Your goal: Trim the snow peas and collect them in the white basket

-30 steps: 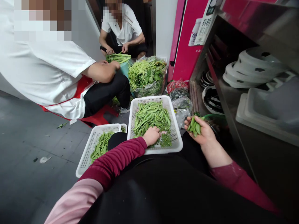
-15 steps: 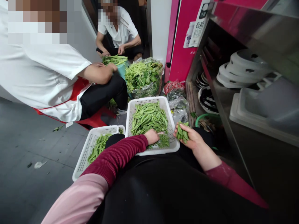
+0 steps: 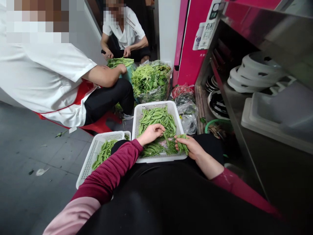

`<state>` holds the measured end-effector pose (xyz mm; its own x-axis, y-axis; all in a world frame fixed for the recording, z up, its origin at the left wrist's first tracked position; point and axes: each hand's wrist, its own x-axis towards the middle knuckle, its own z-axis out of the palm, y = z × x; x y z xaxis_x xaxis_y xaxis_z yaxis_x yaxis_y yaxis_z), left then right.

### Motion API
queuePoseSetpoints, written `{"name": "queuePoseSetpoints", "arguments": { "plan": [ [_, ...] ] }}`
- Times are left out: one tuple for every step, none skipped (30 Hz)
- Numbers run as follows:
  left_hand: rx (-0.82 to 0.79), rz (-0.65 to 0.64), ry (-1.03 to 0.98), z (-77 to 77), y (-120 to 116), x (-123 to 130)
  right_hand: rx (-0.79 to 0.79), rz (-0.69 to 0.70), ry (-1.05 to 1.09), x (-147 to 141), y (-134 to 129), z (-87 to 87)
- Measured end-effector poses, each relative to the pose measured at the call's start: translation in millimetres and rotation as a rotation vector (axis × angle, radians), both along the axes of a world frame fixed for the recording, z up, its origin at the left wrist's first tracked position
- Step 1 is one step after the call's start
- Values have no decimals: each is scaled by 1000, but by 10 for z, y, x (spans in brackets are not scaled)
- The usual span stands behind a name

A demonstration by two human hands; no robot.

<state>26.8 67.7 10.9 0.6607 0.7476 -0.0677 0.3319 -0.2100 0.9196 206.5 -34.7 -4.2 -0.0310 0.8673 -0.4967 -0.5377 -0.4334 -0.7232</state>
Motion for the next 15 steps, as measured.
{"name": "queuePoseSetpoints", "arguments": {
  "plan": [
    [-129, -20, -74, 61, -29, 4, 7, 39, -1, -39, 0, -4],
    [-230, -45, -137, 113, -61, 11, 15, 81, 7, -74, 0, -7],
    [-300, -62, -188, 156, -95, 23, 23, 121, 19, -103, -1, -8],
    [-346, -65, -227, 185, -128, 37, 28, 152, 29, -124, -2, -9],
    [-374, -51, -257, 200, -159, 54, 30, 172, 34, -138, -4, -10],
    [-393, -25, -285, 201, -189, 72, 32, 184, 35, -145, -8, -11],
    [-409, 10, -313, 189, -217, 90, 32, 191, 35, -145, -12, -12],
    [-423, 53, -341, 165, -246, 110, 29, 191, 33, -141, -18, -13],
    [-436, 101, -366, 133, -276, 129, 23, 185, 32, -135, -26, -13],
    [-447, 155, -388, 94, -309, 149, 15, 173, 35, -128, -35, -13],
    [-458, 213, -405, 53, -346, 169, 6, 162, 40, -123, -46, -14],
    [-471, 267, -412, 10, -386, 189, -5, 156, 45, -119, -58, -15],
    [-486, 314, -411, -30, -428, 209, -21, 157, 44, -118, -71, -17],
    [-503, 351, -403, -66, -469, 228, -39, 166, 38, -119, -84, -21],
    [-519, 376, -393, -97, -505, 247, -57, 180, 25, -122, -97, -27]
  ]
}}
